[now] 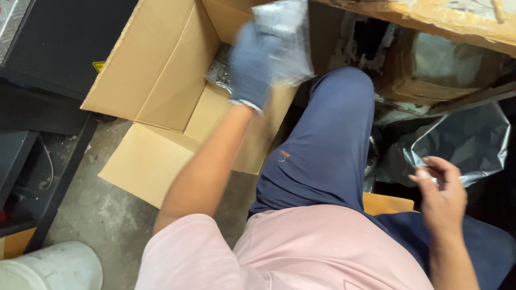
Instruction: The person retrieves a gray electrical component from a machine, then uses a file and a yellow utility knife to scrape and clean its surfaces. After cleaning, the person places the component into a plastic bag and puts it into a cardboard box. This process is repeated for multiple components.
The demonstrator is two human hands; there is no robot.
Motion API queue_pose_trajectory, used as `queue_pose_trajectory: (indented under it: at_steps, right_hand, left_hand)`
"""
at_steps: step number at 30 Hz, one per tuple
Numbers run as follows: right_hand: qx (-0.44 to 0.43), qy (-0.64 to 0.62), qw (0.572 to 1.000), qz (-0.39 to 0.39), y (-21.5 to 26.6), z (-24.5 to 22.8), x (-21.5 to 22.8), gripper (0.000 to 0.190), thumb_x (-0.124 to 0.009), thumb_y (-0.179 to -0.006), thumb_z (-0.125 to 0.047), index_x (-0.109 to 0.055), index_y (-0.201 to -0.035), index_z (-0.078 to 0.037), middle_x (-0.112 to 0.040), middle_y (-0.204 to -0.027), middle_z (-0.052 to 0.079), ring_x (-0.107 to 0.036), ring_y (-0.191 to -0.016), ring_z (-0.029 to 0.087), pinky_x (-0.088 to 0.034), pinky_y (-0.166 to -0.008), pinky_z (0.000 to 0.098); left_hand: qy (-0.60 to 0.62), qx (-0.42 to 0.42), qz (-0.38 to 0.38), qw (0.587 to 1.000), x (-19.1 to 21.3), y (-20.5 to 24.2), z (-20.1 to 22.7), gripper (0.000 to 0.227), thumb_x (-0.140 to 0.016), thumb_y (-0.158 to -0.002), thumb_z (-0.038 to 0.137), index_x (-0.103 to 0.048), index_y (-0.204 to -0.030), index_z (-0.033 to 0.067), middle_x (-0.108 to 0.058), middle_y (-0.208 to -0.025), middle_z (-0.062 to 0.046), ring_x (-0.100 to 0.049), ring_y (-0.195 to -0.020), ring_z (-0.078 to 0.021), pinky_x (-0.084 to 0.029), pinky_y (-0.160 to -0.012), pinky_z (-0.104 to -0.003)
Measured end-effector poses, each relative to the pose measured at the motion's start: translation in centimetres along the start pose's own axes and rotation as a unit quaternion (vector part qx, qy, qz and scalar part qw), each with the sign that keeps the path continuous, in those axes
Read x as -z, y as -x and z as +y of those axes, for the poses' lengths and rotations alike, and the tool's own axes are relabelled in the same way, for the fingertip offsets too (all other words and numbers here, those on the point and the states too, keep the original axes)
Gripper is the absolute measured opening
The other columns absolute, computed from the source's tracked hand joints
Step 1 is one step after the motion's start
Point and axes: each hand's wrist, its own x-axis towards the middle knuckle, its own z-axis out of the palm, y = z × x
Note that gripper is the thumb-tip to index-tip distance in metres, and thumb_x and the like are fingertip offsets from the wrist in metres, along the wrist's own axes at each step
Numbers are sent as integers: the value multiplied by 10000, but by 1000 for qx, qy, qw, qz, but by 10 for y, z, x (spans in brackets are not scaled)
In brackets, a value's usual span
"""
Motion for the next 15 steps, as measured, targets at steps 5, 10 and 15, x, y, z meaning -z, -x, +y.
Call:
queue_pose_trajectory:
  at_steps: [5, 10, 15]
  right_hand:
    - [-17, -45, 995, 83, 1, 33, 53, 174, -571, -1131, 34, -536, -1295, 80, -631, -1279, 170, -679, -1144, 211, -600, -1016, 365]
    - [-61, -31, 991, 114, 40, 69, 83, 137, -572, -1180, 29, -542, -1280, 117, -640, -1232, 187, -680, -1109, 227, -610, -983, 354]
    - [-109, -9, 979, 174, 72, 91, 104, 101, -527, -1178, 17, -550, -1235, 97, -654, -1178, 203, -700, -1058, 237, -616, -951, 364]
  left_hand:
    - [-268, 218, 62, 936, 152, -37, -175, 255, -564, -895, 106, -744, -1060, 31, -752, -1015, -192, -737, -914, -346, -593, -789, -435]
    - [-707, 299, -276, 579, 216, -22, -274, 312, -644, -912, 223, -746, -1179, 96, -707, -1255, -160, -685, -1156, -301, -567, -913, -381]
    - [-628, 414, -209, 625, 216, 6, -305, 334, -606, -960, 277, -724, -1231, 122, -694, -1303, -116, -673, -1196, -268, -562, -935, -358]
